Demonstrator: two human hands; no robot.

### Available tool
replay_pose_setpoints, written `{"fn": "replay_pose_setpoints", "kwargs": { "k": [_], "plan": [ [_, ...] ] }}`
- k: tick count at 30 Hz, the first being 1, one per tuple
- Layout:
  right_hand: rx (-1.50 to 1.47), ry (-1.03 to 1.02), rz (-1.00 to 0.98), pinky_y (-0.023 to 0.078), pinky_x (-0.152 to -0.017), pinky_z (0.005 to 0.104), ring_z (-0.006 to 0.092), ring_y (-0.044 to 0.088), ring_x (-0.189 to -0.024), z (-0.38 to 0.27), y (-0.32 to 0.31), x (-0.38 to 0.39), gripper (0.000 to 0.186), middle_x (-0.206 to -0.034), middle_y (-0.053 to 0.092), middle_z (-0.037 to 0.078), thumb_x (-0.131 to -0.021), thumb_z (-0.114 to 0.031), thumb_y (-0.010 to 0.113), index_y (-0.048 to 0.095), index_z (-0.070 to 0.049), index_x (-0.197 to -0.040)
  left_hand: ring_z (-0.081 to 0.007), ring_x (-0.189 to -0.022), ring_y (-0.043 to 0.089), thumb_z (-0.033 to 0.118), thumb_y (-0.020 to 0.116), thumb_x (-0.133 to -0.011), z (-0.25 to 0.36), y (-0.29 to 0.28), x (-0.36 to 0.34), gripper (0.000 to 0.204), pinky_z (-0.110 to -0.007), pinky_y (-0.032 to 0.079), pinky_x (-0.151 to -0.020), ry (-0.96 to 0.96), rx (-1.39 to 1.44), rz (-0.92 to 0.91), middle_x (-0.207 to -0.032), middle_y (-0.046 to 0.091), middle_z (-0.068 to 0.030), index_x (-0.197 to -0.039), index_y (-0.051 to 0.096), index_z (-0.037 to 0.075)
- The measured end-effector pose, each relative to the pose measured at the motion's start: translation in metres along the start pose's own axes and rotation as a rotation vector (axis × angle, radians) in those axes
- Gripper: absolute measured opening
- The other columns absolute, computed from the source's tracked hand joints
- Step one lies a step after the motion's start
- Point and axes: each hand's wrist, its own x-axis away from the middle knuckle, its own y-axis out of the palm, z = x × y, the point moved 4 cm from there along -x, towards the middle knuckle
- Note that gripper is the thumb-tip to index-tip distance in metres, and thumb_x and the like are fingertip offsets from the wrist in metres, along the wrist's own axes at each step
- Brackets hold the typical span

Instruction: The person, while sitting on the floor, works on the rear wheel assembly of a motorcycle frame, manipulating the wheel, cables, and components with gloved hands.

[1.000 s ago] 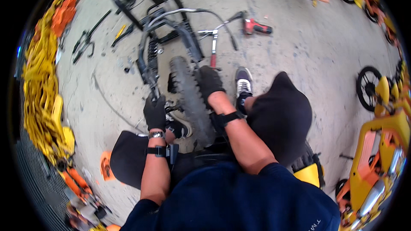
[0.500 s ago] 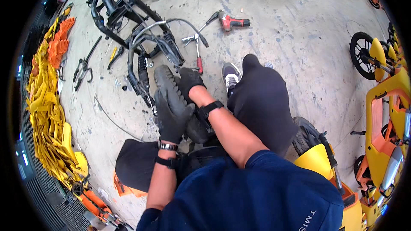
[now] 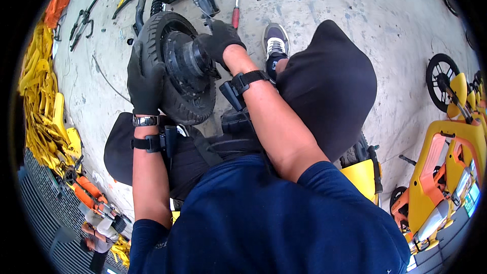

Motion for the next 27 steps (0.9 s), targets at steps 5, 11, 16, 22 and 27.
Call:
{"fn": "replay_pose_setpoints", "kwargs": {
  "k": [5,11,16,22,27],
  "plan": [
    [0.067,0.052,0.002,0.047,-0.083,0.0432,0.0406,0.060,-0.098,0.010,-0.005,0.003,0.049,-0.103,0.062,0.028,-0.081,-0.036,0.064,0.057,0.002,-0.111,-0.0333,-0.120,0.052,0.027,0.071,-0.075,0.007,-0.002,0.010,0.073,-0.039,0.042,-0.099,-0.018,-0.027,0.069,-0.133,0.051,-0.0199,-0.138,0.042,0.004],
    [0.073,-0.086,0.081,0.045,-0.093,0.0417,0.0404,0.056,-0.108,0.001,0.014,0.013,0.054,-0.113,0.059,0.028,-0.080,-0.033,0.065,0.054,0.003,-0.119,-0.0359,-0.111,0.057,0.026,0.072,-0.071,0.004,-0.017,0.012,0.071,-0.041,0.046,-0.093,-0.204,0.018,0.122,-0.122,0.057,-0.0255,-0.132,0.047,0.000],
    [-0.003,-0.182,0.161,0.043,-0.090,0.0419,0.0364,0.054,-0.105,0.023,0.016,0.015,0.053,-0.115,0.055,0.025,-0.078,-0.022,0.064,0.051,-0.002,-0.125,-0.0346,-0.116,0.054,0.024,0.072,-0.074,0.006,-0.003,0.019,0.069,-0.039,0.044,-0.096,-0.150,0.114,0.161,-0.128,0.054,-0.0231,-0.134,0.045,0.001],
    [0.137,-0.116,0.099,0.046,-0.078,0.0385,0.0294,0.056,-0.086,0.031,0.018,0.014,0.052,-0.101,0.060,0.020,-0.076,-0.024,0.068,0.054,0.001,-0.120,-0.0401,-0.095,0.055,0.032,0.069,-0.072,0.020,0.016,0.054,0.066,-0.046,0.047,-0.082,-0.058,0.000,0.286,-0.109,0.052,-0.0250,-0.123,0.045,-0.004],
    [-0.021,-0.011,-0.046,0.043,-0.093,0.0438,0.0387,0.054,-0.109,0.023,0.014,0.021,0.063,-0.121,0.054,0.026,-0.079,-0.036,0.066,0.049,0.001,-0.127,-0.0414,-0.097,0.055,0.032,0.064,-0.075,0.022,0.032,0.062,0.064,-0.047,0.048,-0.079,-0.051,0.052,0.232,-0.112,0.051,-0.0246,-0.126,0.041,0.000]
  ]
}}
